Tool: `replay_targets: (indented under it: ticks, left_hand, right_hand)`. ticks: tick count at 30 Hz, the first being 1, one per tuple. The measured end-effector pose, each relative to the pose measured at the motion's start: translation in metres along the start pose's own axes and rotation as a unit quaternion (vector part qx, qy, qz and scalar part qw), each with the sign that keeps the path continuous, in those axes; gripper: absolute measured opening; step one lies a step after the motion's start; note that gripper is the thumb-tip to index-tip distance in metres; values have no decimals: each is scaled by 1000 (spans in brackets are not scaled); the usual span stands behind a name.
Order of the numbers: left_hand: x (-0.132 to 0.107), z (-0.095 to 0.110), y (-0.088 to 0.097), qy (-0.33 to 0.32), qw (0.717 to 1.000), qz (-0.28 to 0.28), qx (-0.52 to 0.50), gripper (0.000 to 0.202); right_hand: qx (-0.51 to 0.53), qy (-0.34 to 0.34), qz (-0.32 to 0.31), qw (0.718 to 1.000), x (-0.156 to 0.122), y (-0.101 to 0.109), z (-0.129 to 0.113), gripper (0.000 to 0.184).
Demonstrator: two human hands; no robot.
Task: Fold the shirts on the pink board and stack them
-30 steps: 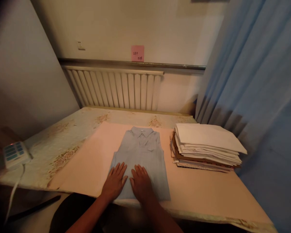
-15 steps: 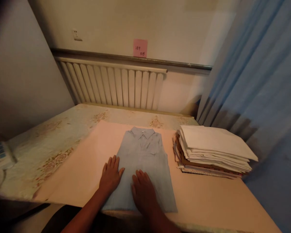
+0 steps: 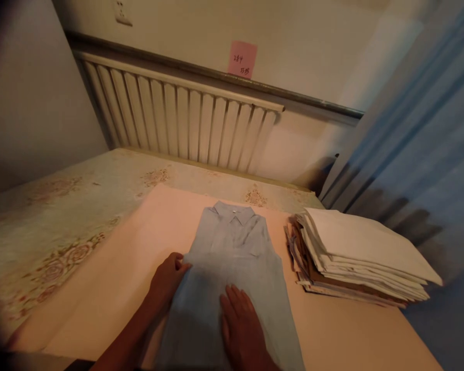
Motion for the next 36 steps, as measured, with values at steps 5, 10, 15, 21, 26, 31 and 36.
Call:
replay_targets:
  ticks: [5,10,15,21,26,31,36]
  left_hand:
    - [-2,6,2,-4,1000,12,17,28]
    - [5,9,-2,-29,999,21,-25,25]
    - [8,12,-6,-73,995,16,-68,31]
    - [16,18,-22,-132,978,-57,-149,38]
    - [33,10,-26,-147,988,-15,-40,47]
    - [33,8,-28,-202,978,58,15,50]
    - [27,8,-18,-224,962,141,69,46]
  right_hand:
    - [-2,2,7,1000,1,2,-1,45]
    - [10,-7,5,1000,2,2,-1,46]
    - [20,-12,1,1000,2,2,0,47]
    - [18,-15,2,1000,3,5,-1,47]
    - [23,-21,1,1000,2,3,-1,48]
    - [17,-19,-13,1000,1,1,0,47]
    - [23,-21,-15,999,1,2,0,47]
Point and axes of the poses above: each hand's wrist, its own x-axis towards the middle knuckle, its own y-axis out of the back of the hand, z = x × y, the point moved 6 cm from there along x, towards the middle knuckle, and after that the axes turned 3 degrees about y, right-handed, at the moved point
